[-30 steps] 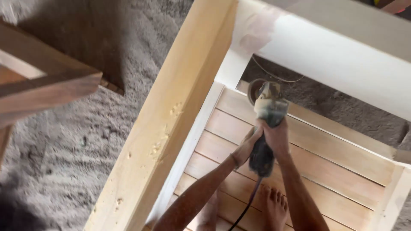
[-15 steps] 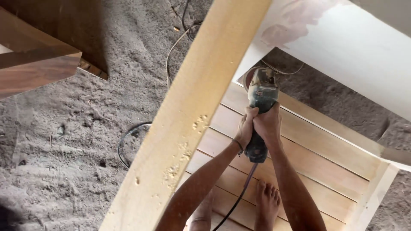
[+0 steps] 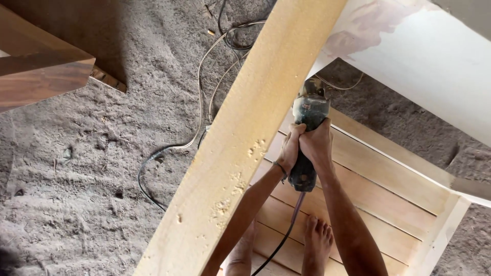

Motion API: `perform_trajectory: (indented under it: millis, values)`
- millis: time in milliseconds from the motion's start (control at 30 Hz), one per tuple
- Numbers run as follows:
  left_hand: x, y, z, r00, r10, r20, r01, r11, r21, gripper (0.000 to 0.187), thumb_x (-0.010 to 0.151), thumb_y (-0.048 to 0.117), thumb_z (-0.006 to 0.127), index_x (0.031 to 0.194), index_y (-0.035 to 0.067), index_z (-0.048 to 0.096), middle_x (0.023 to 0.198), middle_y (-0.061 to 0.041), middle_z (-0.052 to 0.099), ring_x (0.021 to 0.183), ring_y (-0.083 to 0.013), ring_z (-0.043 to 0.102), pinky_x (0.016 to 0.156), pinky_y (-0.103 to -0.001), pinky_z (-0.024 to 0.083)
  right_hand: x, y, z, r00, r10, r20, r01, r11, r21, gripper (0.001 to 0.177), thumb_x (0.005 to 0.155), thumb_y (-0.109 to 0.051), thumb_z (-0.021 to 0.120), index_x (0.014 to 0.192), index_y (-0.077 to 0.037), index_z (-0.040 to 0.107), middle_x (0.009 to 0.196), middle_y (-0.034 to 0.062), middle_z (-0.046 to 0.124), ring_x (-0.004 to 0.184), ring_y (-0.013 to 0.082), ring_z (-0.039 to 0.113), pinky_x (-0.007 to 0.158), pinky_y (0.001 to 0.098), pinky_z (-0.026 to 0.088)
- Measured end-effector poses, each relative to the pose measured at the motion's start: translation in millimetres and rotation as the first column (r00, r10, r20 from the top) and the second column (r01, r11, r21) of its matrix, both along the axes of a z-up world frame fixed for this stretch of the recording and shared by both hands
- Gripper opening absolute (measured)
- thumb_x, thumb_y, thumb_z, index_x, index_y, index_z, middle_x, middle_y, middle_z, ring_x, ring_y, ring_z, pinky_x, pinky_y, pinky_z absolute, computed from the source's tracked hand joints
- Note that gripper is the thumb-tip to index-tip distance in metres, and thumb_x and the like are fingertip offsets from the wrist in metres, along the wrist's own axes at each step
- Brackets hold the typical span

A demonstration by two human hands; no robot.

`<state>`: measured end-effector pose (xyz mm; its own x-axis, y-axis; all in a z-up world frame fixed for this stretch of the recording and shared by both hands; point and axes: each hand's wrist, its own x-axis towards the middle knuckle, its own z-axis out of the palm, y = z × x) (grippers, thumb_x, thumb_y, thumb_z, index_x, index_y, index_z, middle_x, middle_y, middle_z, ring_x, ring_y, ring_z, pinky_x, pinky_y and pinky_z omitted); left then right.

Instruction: The person sands the surfaces and edges of a wooden chair frame using an angle grinder with a sanding disc.

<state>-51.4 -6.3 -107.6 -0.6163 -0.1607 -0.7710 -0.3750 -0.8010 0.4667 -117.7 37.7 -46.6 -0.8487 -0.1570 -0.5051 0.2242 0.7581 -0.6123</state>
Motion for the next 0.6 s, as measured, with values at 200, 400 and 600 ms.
perform_trajectory:
  millis: [200,400,600]
  values:
    - [0.9,-1.0,1.1,1.000,-0.019,0.025,0.019,1.000,-0.004,0.078,0.088,0.059,0.055,0.135,-0.004,0.058,0.125,-0.015,0.066,0.114,-0.0230,0.063,0.097,-0.034,0.050,9.3,1.7,3.2,1.000,-0.003,0.015,0.003,1.000,0.029,0.072,0.073,-0.036,0.085,0.118,0.007,0.049,0.104,0.0254,0.072,0.092,0.0377,0.074,0.078,0.0456,0.058]
    - [4.8,-1.3,-1.0,0.999,-0.024,0.045,0.024,1.000,-0.014,0.078,0.088,0.059,0.054,0.135,-0.003,0.059,0.125,-0.015,0.066,0.114,-0.0235,0.063,0.097,-0.034,0.049,-7.9,-6.2,-5.0,1.000,-0.004,-0.008,0.004,1.000,0.003,0.068,0.076,-0.034,0.083,0.116,0.010,0.048,0.104,0.0266,0.071,0.091,0.0361,0.074,0.077,0.0448,0.060]
    - [0.2,-1.9,-1.7,0.998,-0.041,0.048,0.042,0.999,-0.020,0.078,0.088,0.059,0.053,0.135,-0.002,0.059,0.125,-0.015,0.066,0.114,-0.0239,0.062,0.098,-0.035,0.048,-1.5,-5.0,5.5,1.000,-0.010,0.002,0.010,1.000,0.011,0.069,0.074,-0.033,0.085,0.116,0.008,0.049,0.103,0.0256,0.071,0.089,0.0358,0.073,0.075,0.0458,0.058]
